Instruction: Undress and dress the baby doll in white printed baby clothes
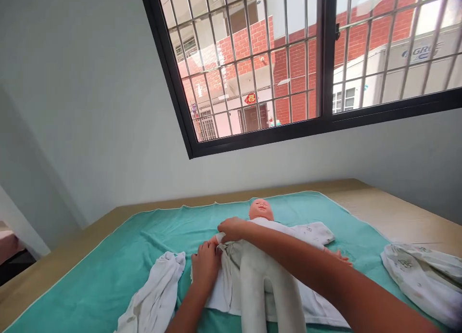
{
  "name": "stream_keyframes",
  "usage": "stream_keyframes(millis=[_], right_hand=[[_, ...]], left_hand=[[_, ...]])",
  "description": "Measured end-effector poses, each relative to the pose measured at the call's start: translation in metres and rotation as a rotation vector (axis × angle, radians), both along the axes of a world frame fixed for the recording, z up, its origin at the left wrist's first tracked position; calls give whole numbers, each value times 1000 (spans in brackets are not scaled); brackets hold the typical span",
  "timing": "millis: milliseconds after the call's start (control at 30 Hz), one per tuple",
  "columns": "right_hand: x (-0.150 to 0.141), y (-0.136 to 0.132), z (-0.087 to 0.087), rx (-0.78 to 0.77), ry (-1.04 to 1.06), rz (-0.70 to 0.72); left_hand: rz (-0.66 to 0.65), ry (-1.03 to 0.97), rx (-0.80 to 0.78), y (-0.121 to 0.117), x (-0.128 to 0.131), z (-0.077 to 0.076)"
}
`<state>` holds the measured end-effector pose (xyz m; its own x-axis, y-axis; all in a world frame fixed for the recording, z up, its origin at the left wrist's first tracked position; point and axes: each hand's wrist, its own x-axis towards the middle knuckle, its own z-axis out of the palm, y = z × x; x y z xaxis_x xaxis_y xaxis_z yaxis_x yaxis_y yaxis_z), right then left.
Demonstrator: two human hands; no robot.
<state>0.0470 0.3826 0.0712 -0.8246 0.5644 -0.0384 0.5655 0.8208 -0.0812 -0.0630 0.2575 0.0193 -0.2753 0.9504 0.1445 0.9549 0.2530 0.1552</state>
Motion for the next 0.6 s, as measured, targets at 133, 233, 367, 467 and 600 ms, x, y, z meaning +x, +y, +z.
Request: stream_keyframes(millis=[133, 233, 367, 467, 600], right_hand=[[27, 9, 18, 6, 58, -30], [28, -1, 15, -29, 47, -16], [2, -13, -1, -94, -39, 3], [0, -6, 3, -119, -29, 39], [41, 4, 30, -220, 74, 46]], left_hand=[[-18, -125, -19, 6, -26, 8], [-7, -186, 14, 13, -30, 20], [-48, -239, 84, 16, -17, 29], [-49, -311, 113, 14, -17, 26], [9, -466, 148, 8, -37, 17]])
